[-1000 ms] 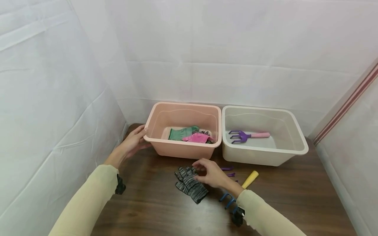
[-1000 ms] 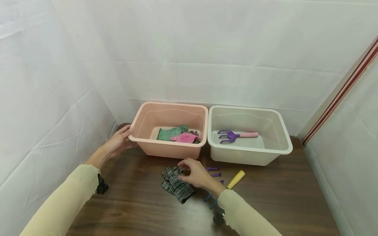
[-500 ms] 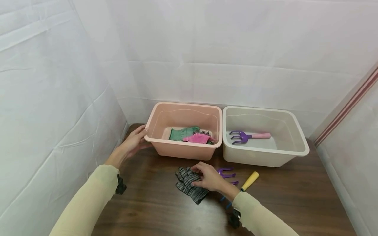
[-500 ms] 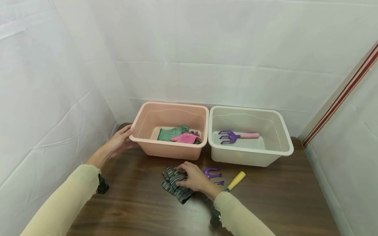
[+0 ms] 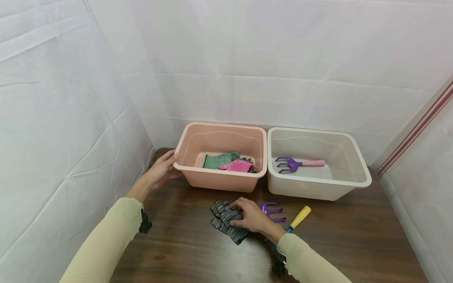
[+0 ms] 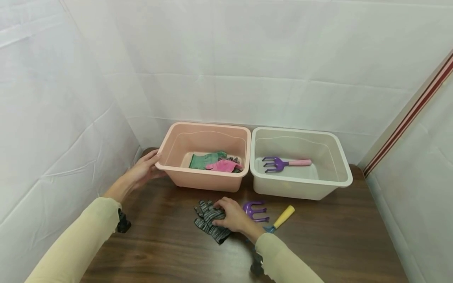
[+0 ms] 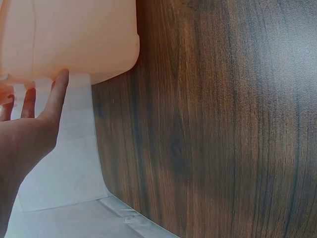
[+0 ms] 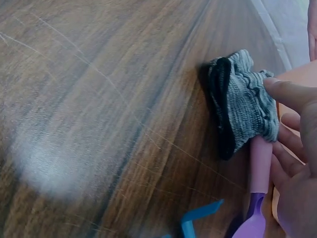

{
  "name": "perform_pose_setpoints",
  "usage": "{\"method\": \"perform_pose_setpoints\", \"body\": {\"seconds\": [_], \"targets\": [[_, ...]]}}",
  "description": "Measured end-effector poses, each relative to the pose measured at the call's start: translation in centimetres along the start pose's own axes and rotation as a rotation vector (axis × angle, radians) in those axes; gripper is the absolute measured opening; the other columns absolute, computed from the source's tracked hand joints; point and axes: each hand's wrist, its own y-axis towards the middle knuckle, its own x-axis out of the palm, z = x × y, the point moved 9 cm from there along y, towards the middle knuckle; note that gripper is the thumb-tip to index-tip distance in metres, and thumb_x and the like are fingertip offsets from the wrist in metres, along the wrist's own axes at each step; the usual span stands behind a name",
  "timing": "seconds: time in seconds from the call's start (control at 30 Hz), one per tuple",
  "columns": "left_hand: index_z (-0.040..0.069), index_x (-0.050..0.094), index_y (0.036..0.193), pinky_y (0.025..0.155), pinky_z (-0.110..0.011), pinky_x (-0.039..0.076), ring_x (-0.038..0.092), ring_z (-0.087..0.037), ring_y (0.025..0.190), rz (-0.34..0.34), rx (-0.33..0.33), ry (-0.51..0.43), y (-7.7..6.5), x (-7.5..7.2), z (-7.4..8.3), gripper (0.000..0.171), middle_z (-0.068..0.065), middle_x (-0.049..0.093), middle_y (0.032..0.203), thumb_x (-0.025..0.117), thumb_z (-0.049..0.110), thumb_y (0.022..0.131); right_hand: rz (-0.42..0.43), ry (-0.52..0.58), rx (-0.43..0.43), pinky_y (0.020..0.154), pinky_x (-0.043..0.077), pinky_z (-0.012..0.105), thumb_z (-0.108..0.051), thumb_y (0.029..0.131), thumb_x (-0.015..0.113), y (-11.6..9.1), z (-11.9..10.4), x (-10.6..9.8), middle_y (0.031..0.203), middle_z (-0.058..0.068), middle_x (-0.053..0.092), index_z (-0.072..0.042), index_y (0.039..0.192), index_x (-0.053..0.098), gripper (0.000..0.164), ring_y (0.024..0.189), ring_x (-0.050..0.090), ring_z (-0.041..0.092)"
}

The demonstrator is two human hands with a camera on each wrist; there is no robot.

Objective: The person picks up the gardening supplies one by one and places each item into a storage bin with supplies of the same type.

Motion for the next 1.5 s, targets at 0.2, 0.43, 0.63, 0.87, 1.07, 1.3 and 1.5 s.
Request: {"method": "perform_pose_setpoints", "body": {"seconds": [0.2, 0.43, 0.63, 0.87, 1.07, 1.3, 1.5], "targets": [[0.009, 0.016, 0.170, 0.119, -0.062, 0.037, 0.032, -0.045, 0.152, -0.003, 0.012, 0.000, -0.1, 0.1, 0.3, 0.062, -0.023, 0.025, 0.171, 0.040, 0.031, 0.117, 0.004, -0.045, -0.010, 0.095, 0.056, 0.040, -0.025, 0.087, 0.090, 0.2, 0.1, 0.2, 0.116, 0.000, 0.066, -0.008, 0.127, 0.072, 0.047, 0.106, 0.061, 0.018], [0.008, 0.016, 0.170, 0.118, -0.061, 0.039, 0.039, -0.040, 0.149, -0.004, 0.017, 0.004, 0.1, 0.1, 0.1, 0.064, -0.024, 0.027, 0.170, 0.041, 0.033, 0.117, 0.000, -0.060, 0.013, 0.098, 0.056, 0.043, -0.022, 0.089, 0.088, 0.3, 0.4, 0.5, 0.118, 0.001, 0.066, -0.009, 0.124, 0.072, 0.041, 0.107, 0.062, 0.018], [0.007, 0.015, 0.170, 0.118, -0.061, 0.039, 0.036, -0.043, 0.150, 0.005, 0.014, -0.003, 0.1, 0.0, -0.2, 0.064, -0.025, 0.025, 0.170, 0.041, 0.032, 0.117, 0.018, -0.033, 0.020, 0.094, 0.057, 0.040, -0.017, 0.091, 0.086, 0.3, 0.3, 0.5, 0.114, 0.000, 0.067, -0.008, 0.120, 0.073, 0.033, 0.104, 0.063, 0.018], [0.008, 0.015, 0.170, 0.118, -0.061, 0.039, 0.036, -0.043, 0.150, 0.008, 0.015, -0.004, 0.2, 0.0, -0.1, 0.063, -0.024, 0.025, 0.170, 0.041, 0.032, 0.117, 0.051, -0.020, 0.014, 0.090, 0.058, 0.036, -0.014, 0.091, 0.085, 0.6, 0.3, 0.2, 0.108, -0.001, 0.067, -0.009, 0.114, 0.074, 0.026, 0.099, 0.063, 0.016], [0.008, 0.015, 0.170, 0.119, -0.061, 0.038, 0.053, -0.030, 0.137, 0.003, 0.014, -0.003, 0.0, -0.2, -0.2, 0.064, -0.025, 0.024, 0.170, 0.041, 0.032, 0.117, 0.090, -0.011, -0.013, 0.085, 0.058, 0.034, -0.010, 0.091, 0.084, 1.0, 0.0, -0.2, 0.103, -0.002, 0.067, -0.009, 0.108, 0.074, 0.020, 0.094, 0.063, 0.014], [0.007, 0.017, 0.170, 0.119, -0.061, 0.038, 0.054, -0.026, 0.136, 0.003, 0.014, -0.005, 0.0, -0.3, -0.2, 0.063, -0.025, 0.025, 0.170, 0.041, 0.033, 0.117, 0.095, -0.004, -0.015, 0.083, 0.058, 0.032, -0.008, 0.092, 0.082, 1.3, -0.1, -0.4, 0.099, -0.004, 0.067, -0.011, 0.103, 0.074, 0.014, 0.091, 0.063, 0.012], [0.006, 0.018, 0.169, 0.119, -0.061, 0.038, 0.041, -0.039, 0.148, 0.004, 0.015, 0.006, 0.0, -0.1, -0.2, 0.062, -0.025, 0.026, 0.169, 0.040, 0.032, 0.118, 0.110, -0.016, -0.018, 0.081, 0.058, 0.031, -0.005, 0.092, 0.080, 1.5, -0.4, -0.8, 0.096, -0.005, 0.067, -0.014, 0.097, 0.072, 0.013, 0.089, 0.062, 0.011]]}}
